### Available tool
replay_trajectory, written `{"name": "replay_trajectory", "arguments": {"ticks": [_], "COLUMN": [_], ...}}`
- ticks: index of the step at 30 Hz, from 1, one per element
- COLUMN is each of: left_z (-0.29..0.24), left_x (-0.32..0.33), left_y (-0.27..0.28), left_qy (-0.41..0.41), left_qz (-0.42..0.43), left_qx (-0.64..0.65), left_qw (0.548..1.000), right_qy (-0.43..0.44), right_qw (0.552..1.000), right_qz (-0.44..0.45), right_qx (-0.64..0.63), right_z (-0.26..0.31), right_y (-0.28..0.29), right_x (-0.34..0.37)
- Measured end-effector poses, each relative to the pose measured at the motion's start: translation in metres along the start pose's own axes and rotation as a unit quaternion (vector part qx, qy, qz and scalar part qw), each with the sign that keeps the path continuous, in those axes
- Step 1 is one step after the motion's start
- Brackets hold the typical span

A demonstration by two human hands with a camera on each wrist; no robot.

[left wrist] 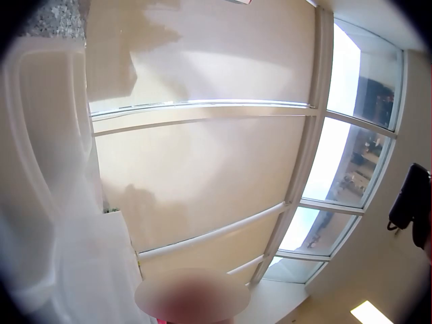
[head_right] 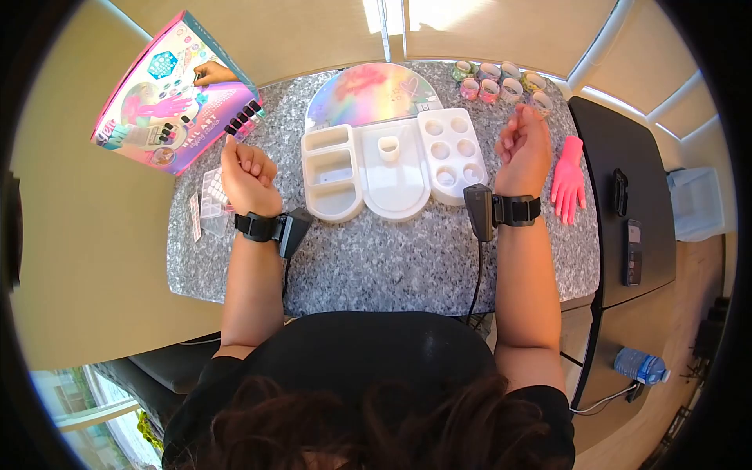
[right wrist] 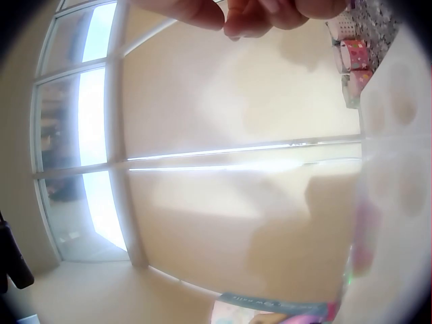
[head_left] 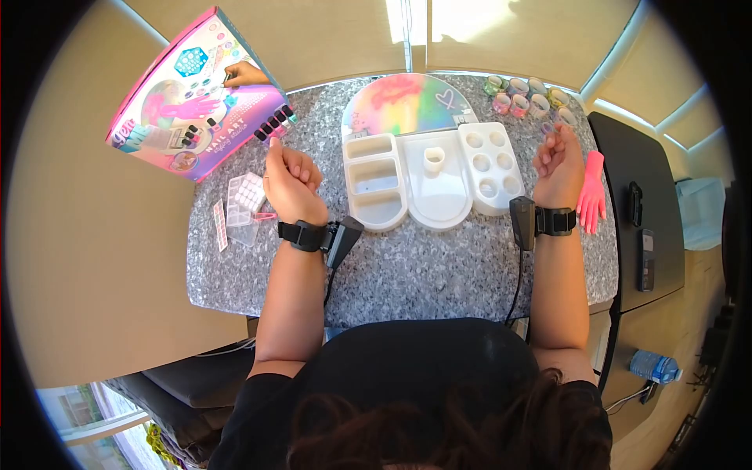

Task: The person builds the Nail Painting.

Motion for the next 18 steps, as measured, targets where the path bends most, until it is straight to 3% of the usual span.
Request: {"name": "replay_trajectory", "arguments": {"ticks": [6,7,18], "left_z": [0.002,0.043,0.058], "left_x": [-0.007,-0.078,-0.106], "left_y": [0.004,-0.002,0.018], "left_qy": [-0.094,-0.098,-0.075], "left_qz": [-0.004,0.0,0.022], "left_qx": [0.079,0.081,0.19], "left_qw": [0.992,0.992,0.979], "right_qy": [0.011,0.003,-0.007], "right_qw": [1.0,0.999,0.999], "right_qz": [0.006,0.001,-0.015], "right_qx": [-0.026,-0.038,-0.048], "right_z": [-0.016,-0.086,-0.116], "right_y": [0.012,0.016,0.03], "right_x": [-0.005,-0.05,-0.069]}}
Point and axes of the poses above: each hand's wrist, its own x-axis away from the middle knuckle, its own y-axis out of the back of the hand, z = x × y, the point moved 4 cm from there along -x, towards the middle knuckle, and after that the axes turned 15 degrees about y, right-handed, at the moved point
